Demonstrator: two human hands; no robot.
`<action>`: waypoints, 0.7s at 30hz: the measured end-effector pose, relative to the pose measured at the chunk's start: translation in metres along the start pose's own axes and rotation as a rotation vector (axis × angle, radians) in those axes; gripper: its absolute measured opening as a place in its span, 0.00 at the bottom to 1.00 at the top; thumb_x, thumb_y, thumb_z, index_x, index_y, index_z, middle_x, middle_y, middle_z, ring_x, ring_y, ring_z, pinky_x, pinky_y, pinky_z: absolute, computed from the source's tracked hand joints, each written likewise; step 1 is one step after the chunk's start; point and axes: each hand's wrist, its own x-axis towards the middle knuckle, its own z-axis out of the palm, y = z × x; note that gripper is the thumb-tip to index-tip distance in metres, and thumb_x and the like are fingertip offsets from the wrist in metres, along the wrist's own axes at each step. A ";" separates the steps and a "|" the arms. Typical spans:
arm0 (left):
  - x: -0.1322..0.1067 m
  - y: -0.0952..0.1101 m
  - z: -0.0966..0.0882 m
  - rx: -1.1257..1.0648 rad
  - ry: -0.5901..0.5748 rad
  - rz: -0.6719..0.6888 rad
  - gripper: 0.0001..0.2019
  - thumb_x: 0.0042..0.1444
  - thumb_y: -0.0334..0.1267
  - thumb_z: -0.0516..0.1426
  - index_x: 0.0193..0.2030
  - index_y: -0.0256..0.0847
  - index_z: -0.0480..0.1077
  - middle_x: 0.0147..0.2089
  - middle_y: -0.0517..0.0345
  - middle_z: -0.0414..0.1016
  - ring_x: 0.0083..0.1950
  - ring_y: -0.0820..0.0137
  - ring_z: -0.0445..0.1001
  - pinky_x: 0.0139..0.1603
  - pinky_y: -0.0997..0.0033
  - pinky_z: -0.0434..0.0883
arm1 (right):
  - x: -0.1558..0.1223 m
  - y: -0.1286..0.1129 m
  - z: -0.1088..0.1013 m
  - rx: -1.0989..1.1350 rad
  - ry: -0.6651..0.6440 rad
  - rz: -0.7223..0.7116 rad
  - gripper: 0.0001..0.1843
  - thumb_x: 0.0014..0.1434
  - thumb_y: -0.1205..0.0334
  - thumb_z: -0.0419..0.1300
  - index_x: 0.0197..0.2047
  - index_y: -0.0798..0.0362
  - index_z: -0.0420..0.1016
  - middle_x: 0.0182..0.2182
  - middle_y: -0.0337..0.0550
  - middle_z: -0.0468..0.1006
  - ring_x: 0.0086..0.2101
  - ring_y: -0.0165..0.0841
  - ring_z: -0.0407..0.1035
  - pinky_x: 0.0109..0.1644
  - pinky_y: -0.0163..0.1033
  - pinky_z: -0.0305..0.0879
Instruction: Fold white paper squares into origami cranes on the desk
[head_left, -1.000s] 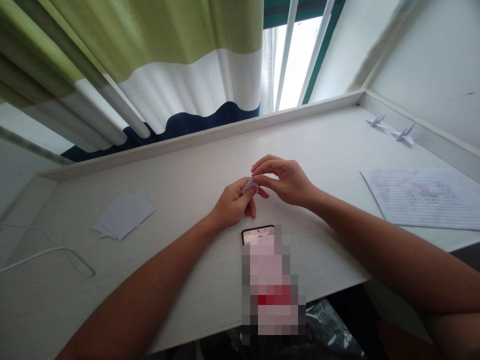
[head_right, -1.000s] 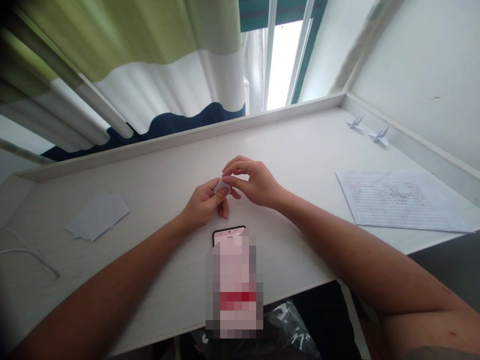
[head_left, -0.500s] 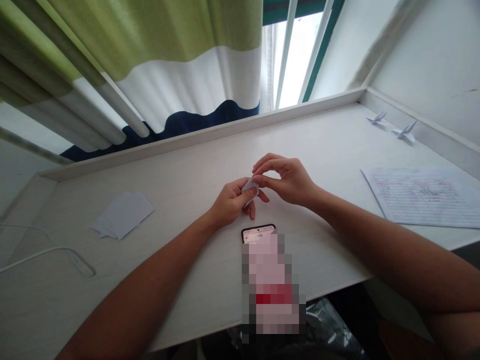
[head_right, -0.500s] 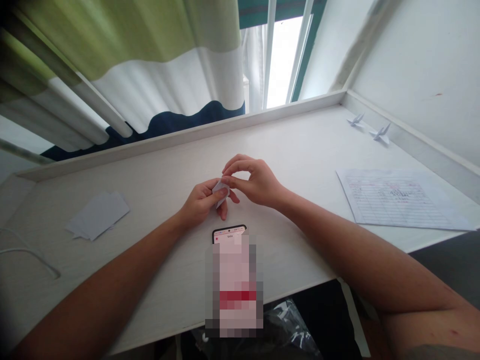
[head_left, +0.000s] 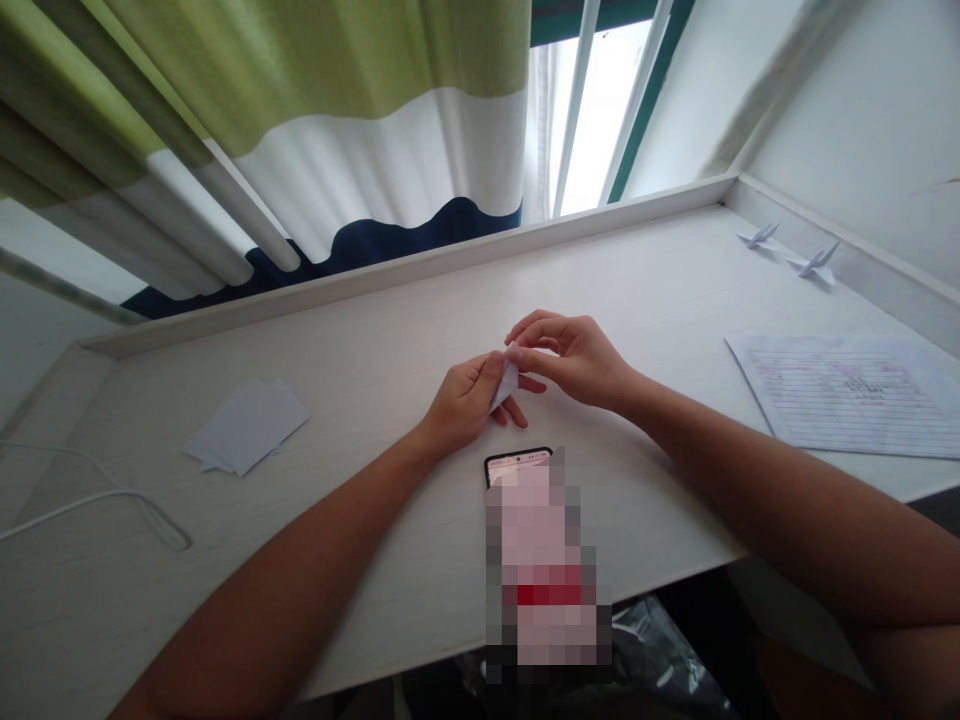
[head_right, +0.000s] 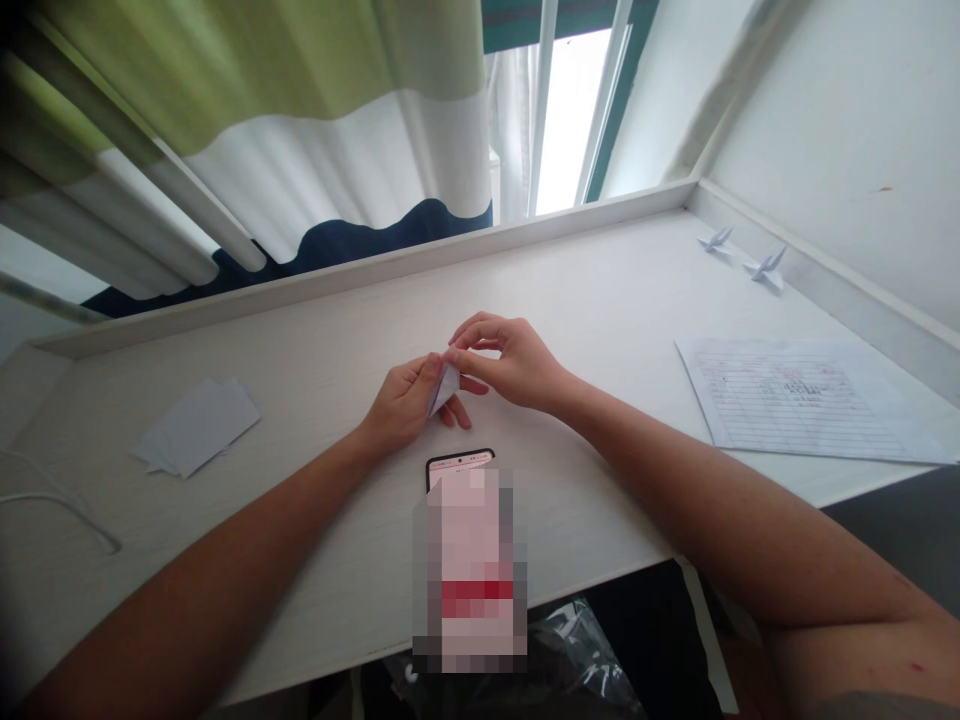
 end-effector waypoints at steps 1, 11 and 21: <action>0.000 0.000 0.000 0.006 0.008 0.005 0.31 0.70 0.65 0.52 0.47 0.34 0.74 0.44 0.41 0.87 0.26 0.69 0.82 0.24 0.73 0.73 | 0.000 0.000 0.000 -0.009 -0.005 -0.015 0.12 0.61 0.50 0.73 0.34 0.49 0.84 0.42 0.44 0.82 0.43 0.38 0.78 0.56 0.54 0.77; -0.002 0.003 0.002 0.086 0.038 0.056 0.27 0.71 0.62 0.54 0.44 0.35 0.74 0.44 0.43 0.87 0.28 0.70 0.83 0.25 0.74 0.72 | -0.001 -0.003 0.002 -0.108 0.039 -0.033 0.12 0.63 0.51 0.70 0.33 0.49 0.85 0.42 0.46 0.83 0.42 0.39 0.77 0.53 0.55 0.77; -0.003 0.002 0.003 0.135 0.045 0.045 0.24 0.73 0.58 0.54 0.45 0.35 0.75 0.46 0.43 0.87 0.29 0.70 0.83 0.26 0.74 0.72 | -0.001 -0.007 0.000 -0.120 0.003 0.019 0.09 0.60 0.54 0.71 0.32 0.50 0.84 0.42 0.46 0.84 0.40 0.39 0.78 0.52 0.54 0.76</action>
